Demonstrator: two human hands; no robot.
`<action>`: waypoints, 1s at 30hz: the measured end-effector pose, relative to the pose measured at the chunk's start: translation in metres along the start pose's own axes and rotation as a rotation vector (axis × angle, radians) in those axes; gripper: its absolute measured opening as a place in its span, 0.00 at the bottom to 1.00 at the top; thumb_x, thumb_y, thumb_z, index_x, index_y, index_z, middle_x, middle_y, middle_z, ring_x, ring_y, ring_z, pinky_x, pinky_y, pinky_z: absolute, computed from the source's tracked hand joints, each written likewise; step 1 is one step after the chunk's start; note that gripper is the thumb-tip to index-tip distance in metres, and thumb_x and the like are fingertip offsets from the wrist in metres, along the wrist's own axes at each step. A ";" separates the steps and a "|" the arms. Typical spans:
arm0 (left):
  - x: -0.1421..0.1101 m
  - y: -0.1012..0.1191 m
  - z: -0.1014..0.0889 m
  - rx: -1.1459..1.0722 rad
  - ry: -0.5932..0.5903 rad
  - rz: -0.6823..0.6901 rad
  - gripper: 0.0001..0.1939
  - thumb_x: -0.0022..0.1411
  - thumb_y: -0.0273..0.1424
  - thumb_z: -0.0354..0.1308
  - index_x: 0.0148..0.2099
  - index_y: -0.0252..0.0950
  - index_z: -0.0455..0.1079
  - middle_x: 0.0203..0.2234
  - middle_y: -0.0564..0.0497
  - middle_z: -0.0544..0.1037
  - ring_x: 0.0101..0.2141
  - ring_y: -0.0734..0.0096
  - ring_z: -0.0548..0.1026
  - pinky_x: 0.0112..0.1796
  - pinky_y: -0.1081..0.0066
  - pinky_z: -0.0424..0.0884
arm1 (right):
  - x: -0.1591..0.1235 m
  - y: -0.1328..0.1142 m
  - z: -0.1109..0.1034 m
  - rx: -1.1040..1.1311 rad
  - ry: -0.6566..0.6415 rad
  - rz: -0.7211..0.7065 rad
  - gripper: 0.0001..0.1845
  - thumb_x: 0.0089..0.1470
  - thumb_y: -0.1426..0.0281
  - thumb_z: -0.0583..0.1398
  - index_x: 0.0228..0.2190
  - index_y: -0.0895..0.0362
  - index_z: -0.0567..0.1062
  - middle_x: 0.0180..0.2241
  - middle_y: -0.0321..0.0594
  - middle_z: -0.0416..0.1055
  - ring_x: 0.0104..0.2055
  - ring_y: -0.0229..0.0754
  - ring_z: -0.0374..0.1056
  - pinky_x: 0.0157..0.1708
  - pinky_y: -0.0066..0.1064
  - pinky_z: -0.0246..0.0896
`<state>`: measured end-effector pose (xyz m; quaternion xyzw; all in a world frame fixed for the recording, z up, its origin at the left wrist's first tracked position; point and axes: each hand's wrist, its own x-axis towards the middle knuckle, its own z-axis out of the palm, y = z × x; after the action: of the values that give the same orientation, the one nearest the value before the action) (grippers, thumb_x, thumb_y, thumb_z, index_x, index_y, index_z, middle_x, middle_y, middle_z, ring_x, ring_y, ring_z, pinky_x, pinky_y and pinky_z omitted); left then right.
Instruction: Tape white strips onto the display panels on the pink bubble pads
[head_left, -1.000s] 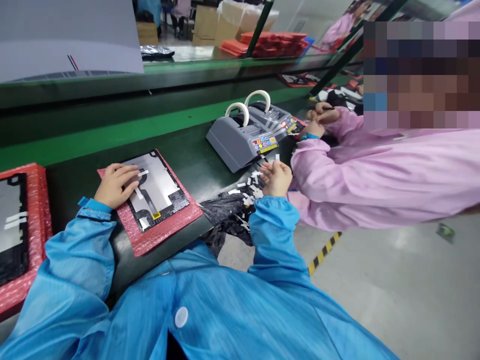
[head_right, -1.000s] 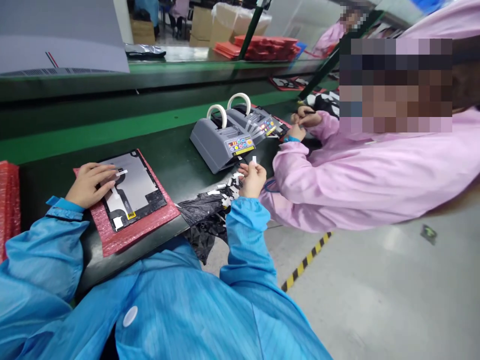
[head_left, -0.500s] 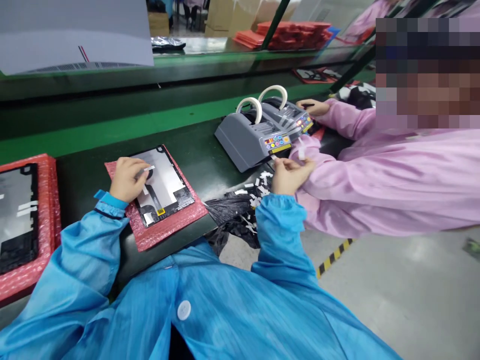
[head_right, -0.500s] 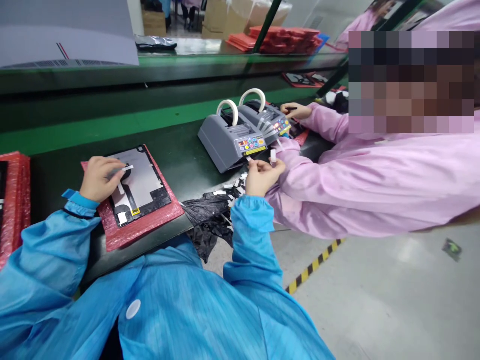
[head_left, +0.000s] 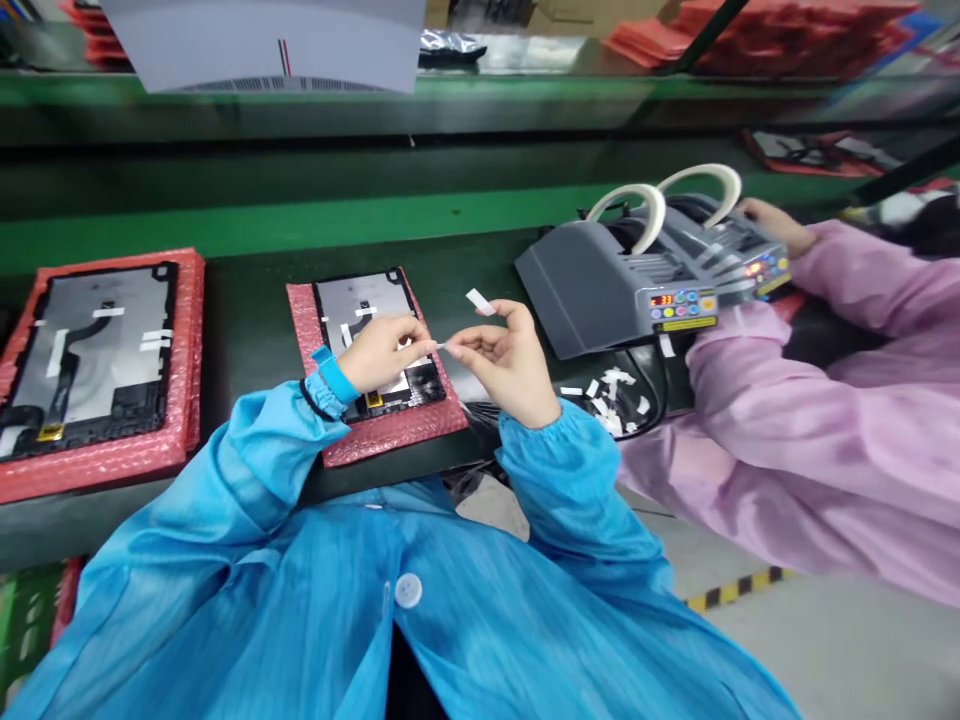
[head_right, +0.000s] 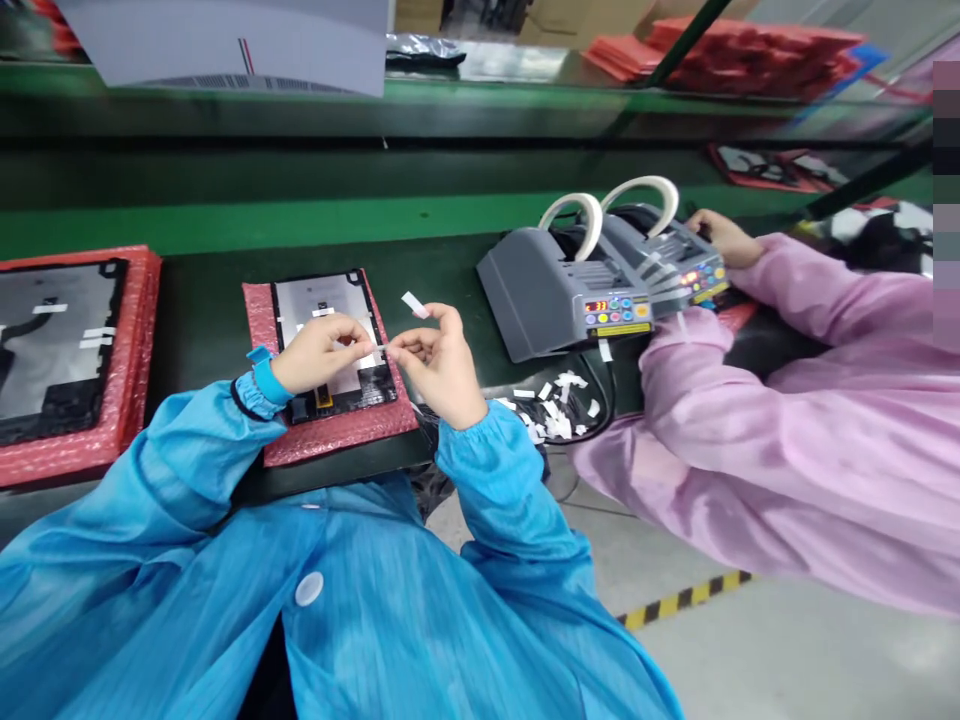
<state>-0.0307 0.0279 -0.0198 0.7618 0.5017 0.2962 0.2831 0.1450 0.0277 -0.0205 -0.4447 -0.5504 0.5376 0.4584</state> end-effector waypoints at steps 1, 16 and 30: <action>-0.001 -0.002 0.000 -0.006 0.010 -0.034 0.09 0.59 0.32 0.54 0.27 0.35 0.68 0.25 0.54 0.75 0.28 0.74 0.70 0.33 0.73 0.66 | 0.002 0.000 0.000 0.016 0.022 0.023 0.29 0.34 0.70 0.69 0.36 0.51 0.59 0.26 0.28 0.67 0.28 0.35 0.69 0.29 0.27 0.64; 0.012 -0.022 0.006 0.106 -0.008 -0.246 0.09 0.58 0.32 0.54 0.29 0.34 0.69 0.27 0.51 0.73 0.33 0.67 0.70 0.40 0.64 0.65 | 0.040 0.028 0.008 -0.045 0.003 0.065 0.25 0.36 0.73 0.64 0.34 0.52 0.55 0.21 0.23 0.65 0.22 0.31 0.64 0.25 0.23 0.59; 0.030 -0.032 0.025 0.313 -0.004 -0.448 0.10 0.58 0.32 0.55 0.25 0.35 0.70 0.37 0.43 0.70 0.48 0.47 0.62 0.45 0.51 0.60 | 0.065 0.059 0.014 -0.268 0.045 0.144 0.25 0.36 0.75 0.61 0.35 0.53 0.54 0.18 0.25 0.66 0.21 0.36 0.66 0.25 0.26 0.59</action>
<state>-0.0215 0.0631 -0.0547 0.6668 0.6969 0.1434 0.2216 0.1192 0.0906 -0.0780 -0.5522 -0.5736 0.4806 0.3676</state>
